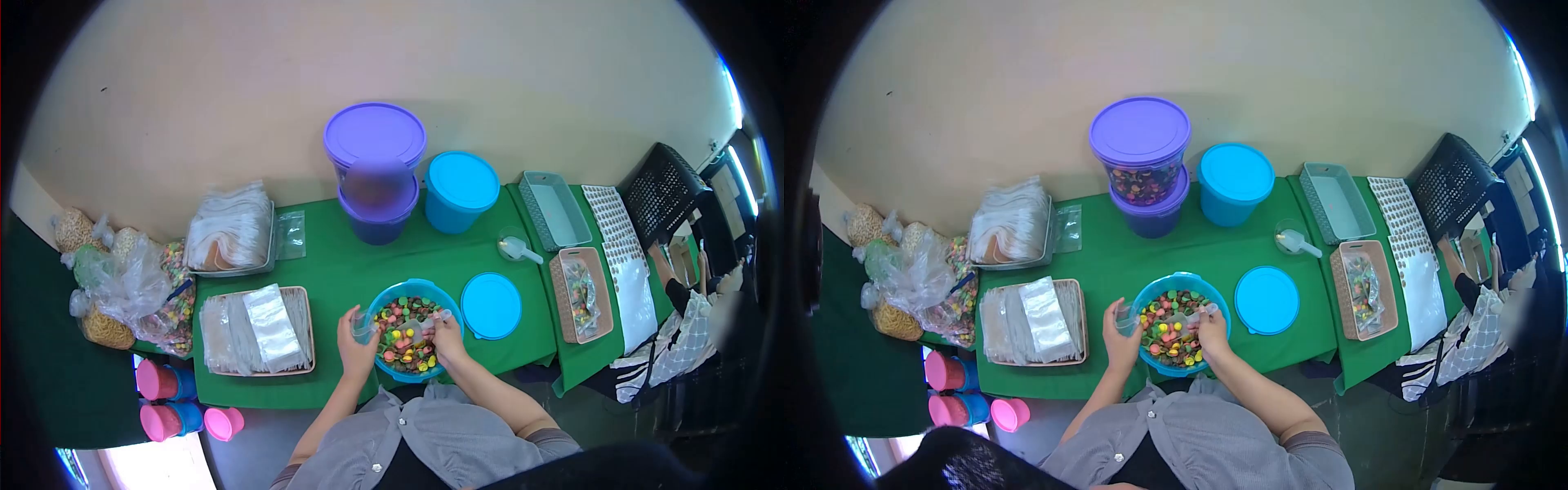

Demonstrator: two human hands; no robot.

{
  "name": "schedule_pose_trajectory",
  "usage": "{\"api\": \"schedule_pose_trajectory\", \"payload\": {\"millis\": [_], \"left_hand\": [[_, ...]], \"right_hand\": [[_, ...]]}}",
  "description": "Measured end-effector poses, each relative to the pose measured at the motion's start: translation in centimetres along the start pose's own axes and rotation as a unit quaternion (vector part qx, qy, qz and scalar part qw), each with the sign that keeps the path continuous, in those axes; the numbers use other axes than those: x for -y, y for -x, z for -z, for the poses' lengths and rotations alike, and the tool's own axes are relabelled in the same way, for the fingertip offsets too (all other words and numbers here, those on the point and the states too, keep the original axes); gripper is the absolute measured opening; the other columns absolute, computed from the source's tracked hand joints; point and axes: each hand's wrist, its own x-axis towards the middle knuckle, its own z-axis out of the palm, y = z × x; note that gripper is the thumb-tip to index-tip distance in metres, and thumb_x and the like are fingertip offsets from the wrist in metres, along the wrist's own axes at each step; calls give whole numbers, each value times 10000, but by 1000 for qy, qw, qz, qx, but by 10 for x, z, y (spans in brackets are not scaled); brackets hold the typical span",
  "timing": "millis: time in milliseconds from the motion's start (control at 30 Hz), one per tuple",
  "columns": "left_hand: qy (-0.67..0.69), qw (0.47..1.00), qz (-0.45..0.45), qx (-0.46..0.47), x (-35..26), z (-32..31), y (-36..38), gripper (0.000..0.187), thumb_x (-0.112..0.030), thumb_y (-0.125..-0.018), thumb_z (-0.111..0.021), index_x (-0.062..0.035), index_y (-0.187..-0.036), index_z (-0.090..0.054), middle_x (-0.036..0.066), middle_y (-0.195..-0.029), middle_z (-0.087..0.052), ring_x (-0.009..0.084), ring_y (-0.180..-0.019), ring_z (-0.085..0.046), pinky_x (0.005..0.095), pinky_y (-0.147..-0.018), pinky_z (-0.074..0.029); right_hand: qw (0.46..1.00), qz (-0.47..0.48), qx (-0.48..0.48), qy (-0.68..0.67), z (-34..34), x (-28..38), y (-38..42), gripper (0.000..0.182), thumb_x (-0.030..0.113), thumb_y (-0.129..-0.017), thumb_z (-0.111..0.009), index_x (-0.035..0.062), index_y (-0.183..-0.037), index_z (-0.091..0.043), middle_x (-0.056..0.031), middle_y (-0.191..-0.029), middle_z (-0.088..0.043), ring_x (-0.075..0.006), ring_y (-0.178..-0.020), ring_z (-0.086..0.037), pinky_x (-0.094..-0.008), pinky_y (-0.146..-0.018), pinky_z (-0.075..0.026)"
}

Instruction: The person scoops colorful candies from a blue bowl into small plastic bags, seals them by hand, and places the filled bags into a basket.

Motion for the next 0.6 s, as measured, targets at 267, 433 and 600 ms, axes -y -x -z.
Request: {"api": "schedule_pose_trajectory", "payload": {"millis": [267,433,600], "left_hand": [[-11,1000,-27,-1,-2,2,-1,567,-31,-699,-726,-43,-1227,-522,141,-1109,-557,287,-1056,-566,390,-931,-449],[19,1000,0,-7,2,-2,-1,534,-51,-725,-734,-28,-1217,-526,139,-1094,-556,277,-1021,-569,380,-922,-448],[28,999,-7,-19,13,-2,5,507,-122,-772,-749,-13,-1216,-530,136,-1100,-563,264,-1028,-566,374,-917,-448]], "right_hand": [[990,-43,14,-137,-12,-25,-6,196,221,-1020,-450,54,-1110,-498,-101,-916,-591,-189,-774,-598,-308,-722,-530],[969,-128,-11,-212,-8,-26,-9,178,198,-1019,-448,56,-1120,-483,-120,-988,-552,-209,-845,-578,-316,-775,-532],[962,-125,35,-241,-20,-15,3,175,177,-1023,-432,31,-1100,-488,-108,-950,-561,-210,-871,-597,-326,-832,-544]]}}
